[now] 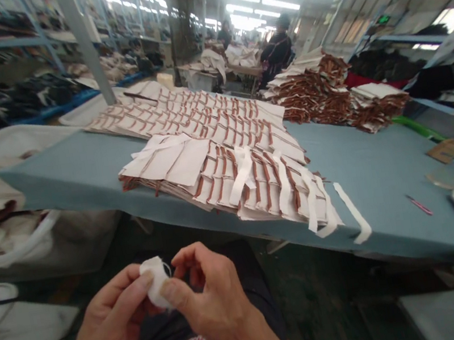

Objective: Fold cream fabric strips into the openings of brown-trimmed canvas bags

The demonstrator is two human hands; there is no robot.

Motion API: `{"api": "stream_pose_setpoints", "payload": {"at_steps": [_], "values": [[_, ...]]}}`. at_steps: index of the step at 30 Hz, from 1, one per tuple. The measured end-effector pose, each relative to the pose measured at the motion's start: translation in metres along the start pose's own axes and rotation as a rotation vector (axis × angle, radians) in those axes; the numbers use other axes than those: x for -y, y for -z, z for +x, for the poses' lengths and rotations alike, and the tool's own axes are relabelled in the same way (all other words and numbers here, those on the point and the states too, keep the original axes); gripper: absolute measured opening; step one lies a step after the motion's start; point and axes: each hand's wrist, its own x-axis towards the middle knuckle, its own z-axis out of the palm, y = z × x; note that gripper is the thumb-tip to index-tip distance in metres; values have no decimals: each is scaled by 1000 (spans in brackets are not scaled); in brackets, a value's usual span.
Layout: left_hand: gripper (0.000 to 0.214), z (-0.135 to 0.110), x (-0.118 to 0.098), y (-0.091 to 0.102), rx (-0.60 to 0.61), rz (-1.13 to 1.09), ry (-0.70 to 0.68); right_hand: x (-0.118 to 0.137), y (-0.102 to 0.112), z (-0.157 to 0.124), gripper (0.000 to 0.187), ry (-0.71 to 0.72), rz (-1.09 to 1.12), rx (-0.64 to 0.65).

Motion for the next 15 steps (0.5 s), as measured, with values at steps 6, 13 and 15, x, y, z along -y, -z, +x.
{"api": "stream_pose_setpoints", "payload": {"at_steps": [6, 13, 15], "values": [[54, -8, 0, 6, -2, 58, -8, 8, 1, -3, 30, 199, -69, -91], [46, -9, -4, -6, -96, 230, -190, -7, -36, 4, 43, -49, 324, -105], [46, -1, 2, -5, -85, 308, -274, -14, -38, 10, 55, -66, 411, -116]]}}
